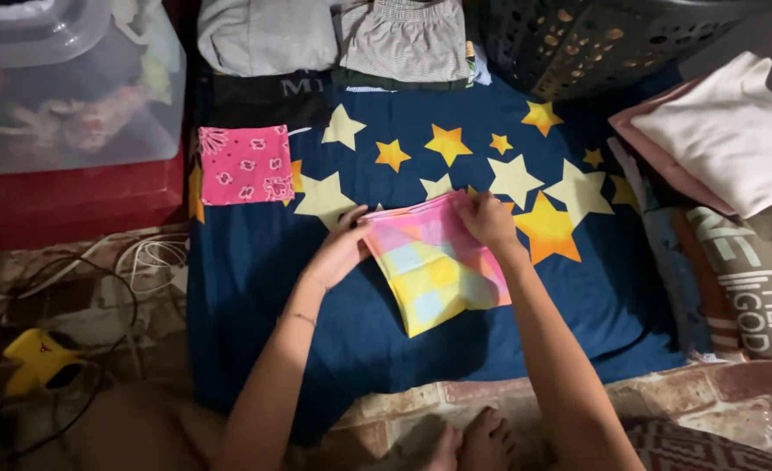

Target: Fold various items of clothing and laundry and place them in a basket.

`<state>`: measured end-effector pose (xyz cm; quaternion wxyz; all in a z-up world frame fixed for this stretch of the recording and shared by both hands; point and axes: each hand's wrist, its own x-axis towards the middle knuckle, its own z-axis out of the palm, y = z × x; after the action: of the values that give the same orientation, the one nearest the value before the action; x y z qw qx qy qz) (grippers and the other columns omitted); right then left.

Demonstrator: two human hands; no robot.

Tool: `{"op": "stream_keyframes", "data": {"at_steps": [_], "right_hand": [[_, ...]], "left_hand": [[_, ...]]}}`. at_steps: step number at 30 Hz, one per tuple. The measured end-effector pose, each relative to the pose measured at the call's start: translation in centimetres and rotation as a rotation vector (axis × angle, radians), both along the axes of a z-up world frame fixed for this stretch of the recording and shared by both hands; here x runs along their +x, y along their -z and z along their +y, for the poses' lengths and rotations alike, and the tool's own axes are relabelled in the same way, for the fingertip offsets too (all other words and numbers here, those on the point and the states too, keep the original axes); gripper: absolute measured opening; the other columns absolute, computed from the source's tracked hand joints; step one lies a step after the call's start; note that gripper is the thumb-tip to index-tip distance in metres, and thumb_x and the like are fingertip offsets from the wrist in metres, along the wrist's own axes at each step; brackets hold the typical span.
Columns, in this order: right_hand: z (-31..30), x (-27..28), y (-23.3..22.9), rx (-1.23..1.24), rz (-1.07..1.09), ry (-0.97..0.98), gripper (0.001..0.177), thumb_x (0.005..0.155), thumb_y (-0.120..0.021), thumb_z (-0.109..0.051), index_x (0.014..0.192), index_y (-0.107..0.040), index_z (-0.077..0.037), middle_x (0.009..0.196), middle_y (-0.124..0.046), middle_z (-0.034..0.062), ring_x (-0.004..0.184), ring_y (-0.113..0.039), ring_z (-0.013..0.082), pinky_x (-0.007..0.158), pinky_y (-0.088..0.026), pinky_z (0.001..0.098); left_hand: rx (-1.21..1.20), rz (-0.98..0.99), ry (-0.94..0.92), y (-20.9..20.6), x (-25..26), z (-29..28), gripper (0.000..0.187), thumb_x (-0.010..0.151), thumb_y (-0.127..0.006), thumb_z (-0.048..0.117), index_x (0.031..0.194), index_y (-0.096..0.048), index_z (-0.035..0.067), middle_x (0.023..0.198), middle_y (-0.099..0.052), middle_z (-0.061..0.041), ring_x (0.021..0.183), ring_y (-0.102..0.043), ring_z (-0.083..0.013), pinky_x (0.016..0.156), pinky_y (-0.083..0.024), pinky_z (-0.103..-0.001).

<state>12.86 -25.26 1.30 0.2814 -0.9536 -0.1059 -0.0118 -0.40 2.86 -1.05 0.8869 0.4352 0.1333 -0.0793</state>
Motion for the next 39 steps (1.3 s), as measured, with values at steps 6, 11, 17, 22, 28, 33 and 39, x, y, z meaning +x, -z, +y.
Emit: {"op": "stream_keyframes", "data": {"at_steps": [6,11,17,22,28,33,39], "right_hand": [[0.1,-0.1,0.7,0.148,-0.336,-0.102,0.037,0.104,-0.064,-0.038,0.104,-0.059,-0.001,0.088,-0.069,0.0229,0.076,-0.067,0.0377,0.07,-0.054,0.044],[0.2,-5.4,-9.0,0.579,-0.292,-0.023,0.025,0.11,-0.06,-0.025,0.118,-0.057,-0.002,0.09,-0.064,0.0115,0.076,-0.059,0.0168,0.067,-0.05,0.0294],[-1.5,-9.7,-13.3,0.576,-0.748,0.072,0.02,0.119,-0.058,-0.02,0.119,-0.058,-0.001,0.09,-0.064,0.011,0.077,-0.059,0.0137,0.071,-0.049,0.0266],[-2.5,-10.4,-10.9,0.405,-1.111,0.154,0.027,0.116,-0.054,-0.027,0.118,-0.05,0.0,0.089,-0.065,0.0147,0.075,-0.066,0.0226,0.072,-0.053,0.0336],[-1.6,-10.6,-11.0,0.396,-0.896,0.155,0.03,0.119,-0.048,-0.027,0.122,-0.051,0.003,0.085,-0.067,0.0179,0.072,-0.07,0.0301,0.065,-0.052,0.0354],[-1.4,-11.3,-11.7,0.42,-0.841,0.194,0.026,0.117,-0.05,-0.023,0.119,-0.049,0.003,0.079,-0.063,0.0173,0.065,-0.066,0.0296,0.062,-0.048,0.0365],[-1.5,-11.4,-11.9,0.418,-0.843,0.157,0.022,0.117,-0.053,-0.017,0.123,-0.047,0.003,0.083,-0.064,0.0157,0.066,-0.063,0.0251,0.063,-0.047,0.0353]], "left_hand": [[0.842,-0.212,-0.266,3.7,0.7,-1.6,0.03,0.101,-0.064,0.019,0.125,-0.061,0.001,0.109,-0.071,-0.007,0.097,-0.068,-0.0118,0.086,-0.054,-0.027],[0.865,-0.258,-0.384,-4.3,-0.9,-3.1,0.023,0.106,-0.066,0.021,0.106,-0.069,-0.002,0.085,-0.066,-0.005,0.079,-0.059,-0.01,0.069,-0.047,-0.027],[0.788,-0.677,-0.608,-15.0,-4.2,-4.5,0.018,0.11,-0.06,0.018,0.107,-0.058,0.0,0.089,-0.064,-0.004,0.082,-0.059,-0.0062,0.071,-0.048,-0.023],[0.969,-0.832,-0.832,-14.1,-5.6,-5.0,0.016,0.11,-0.06,0.017,0.11,-0.056,0.001,0.088,-0.065,-0.005,0.075,-0.061,-0.0083,0.066,-0.048,-0.023],[1.008,-0.69,-0.839,-13.8,-5.3,-4.3,0.021,0.103,-0.072,0.017,0.098,-0.057,0.003,0.07,-0.059,-0.005,0.058,-0.055,-0.0114,0.056,-0.045,-0.026],[0.995,-0.817,-0.837,-14.9,-5.1,-4.6,0.016,0.11,-0.06,0.013,0.118,-0.058,0.0,0.094,-0.072,-0.009,0.081,-0.071,-0.0137,0.071,-0.056,-0.027],[1.177,-0.837,-0.868,-14.4,-5.2,-4.2,0.016,0.109,-0.057,0.01,0.122,-0.057,0.0,0.1,-0.073,-0.013,0.088,-0.074,-0.0207,0.073,-0.058,-0.029]]}}
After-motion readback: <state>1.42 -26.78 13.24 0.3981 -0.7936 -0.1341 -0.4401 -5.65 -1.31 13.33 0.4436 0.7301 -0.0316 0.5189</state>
